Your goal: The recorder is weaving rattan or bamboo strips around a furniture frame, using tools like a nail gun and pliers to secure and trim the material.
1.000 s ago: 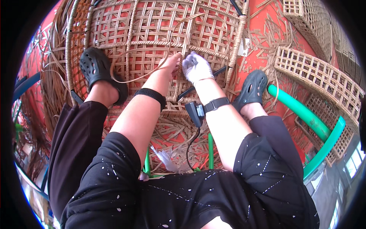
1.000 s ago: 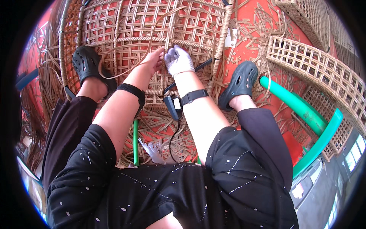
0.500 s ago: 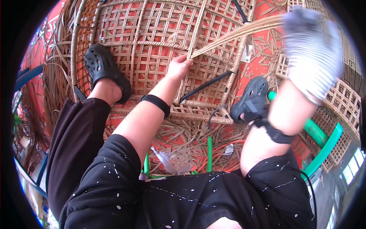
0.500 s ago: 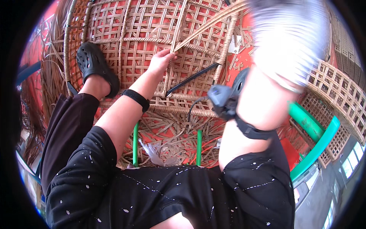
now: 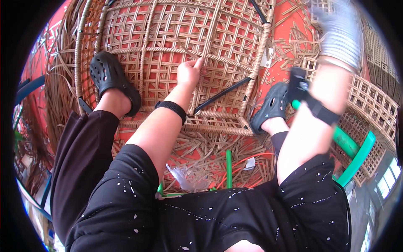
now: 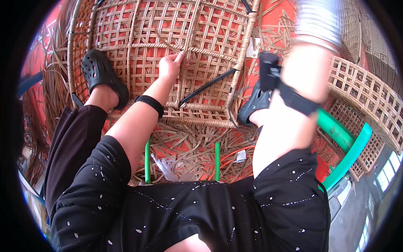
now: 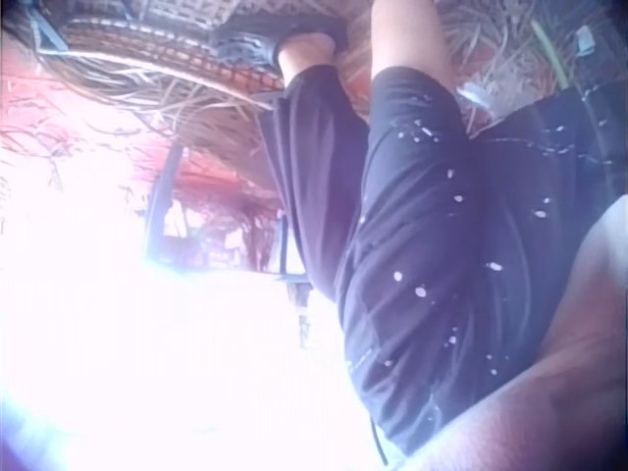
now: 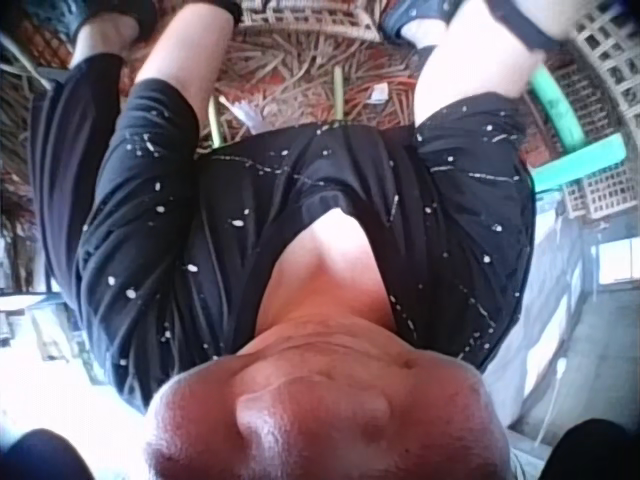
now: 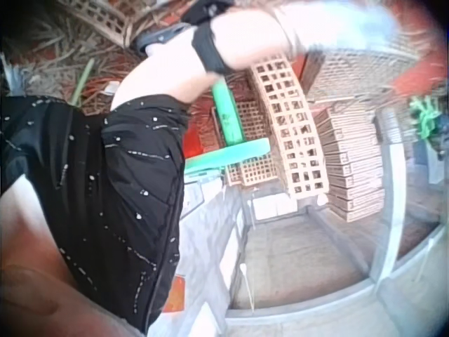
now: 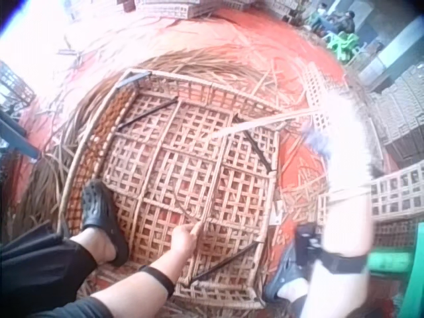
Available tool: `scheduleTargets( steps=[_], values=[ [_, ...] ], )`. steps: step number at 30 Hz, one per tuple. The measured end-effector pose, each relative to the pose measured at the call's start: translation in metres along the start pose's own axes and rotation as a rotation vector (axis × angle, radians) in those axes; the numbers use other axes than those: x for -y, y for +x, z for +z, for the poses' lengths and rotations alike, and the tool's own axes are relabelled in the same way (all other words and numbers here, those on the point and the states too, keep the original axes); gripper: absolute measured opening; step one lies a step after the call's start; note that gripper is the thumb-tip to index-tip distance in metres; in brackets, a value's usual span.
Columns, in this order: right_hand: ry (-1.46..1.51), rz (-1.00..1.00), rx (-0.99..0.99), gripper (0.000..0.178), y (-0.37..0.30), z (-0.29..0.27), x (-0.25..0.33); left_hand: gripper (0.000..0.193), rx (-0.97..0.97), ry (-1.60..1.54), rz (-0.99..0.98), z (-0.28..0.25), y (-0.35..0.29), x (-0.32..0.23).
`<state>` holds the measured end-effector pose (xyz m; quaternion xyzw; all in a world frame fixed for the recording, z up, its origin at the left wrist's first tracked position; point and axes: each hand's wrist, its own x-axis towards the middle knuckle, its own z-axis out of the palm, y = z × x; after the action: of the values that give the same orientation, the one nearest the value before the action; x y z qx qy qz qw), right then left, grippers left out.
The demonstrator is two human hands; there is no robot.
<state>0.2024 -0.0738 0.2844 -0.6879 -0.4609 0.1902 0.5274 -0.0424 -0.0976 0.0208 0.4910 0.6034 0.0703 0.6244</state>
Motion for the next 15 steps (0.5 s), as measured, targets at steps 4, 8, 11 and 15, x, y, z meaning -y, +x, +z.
scheduleTargets(
  steps=[4,8,11,15],
  values=[
    [-0.191,0.486,0.175,0.054,-0.084,0.065,-0.125,0.036,0.014,-0.11,0.03,0.006,0.002,-0.002],
    [-0.258,0.494,0.411,0.028,-0.182,0.13,-0.16,0.041,0.029,-0.1,0.047,-0.002,0.01,0.007],
    [-0.086,0.69,0.25,0.032,-0.215,0.152,-0.201,0.04,-0.106,0.354,0.294,0.007,0.015,0.005],
    [-0.001,0.919,0.319,0.034,-0.206,0.175,-0.198,0.04,-0.124,0.396,0.275,-0.007,0.015,0.009]
  ],
)
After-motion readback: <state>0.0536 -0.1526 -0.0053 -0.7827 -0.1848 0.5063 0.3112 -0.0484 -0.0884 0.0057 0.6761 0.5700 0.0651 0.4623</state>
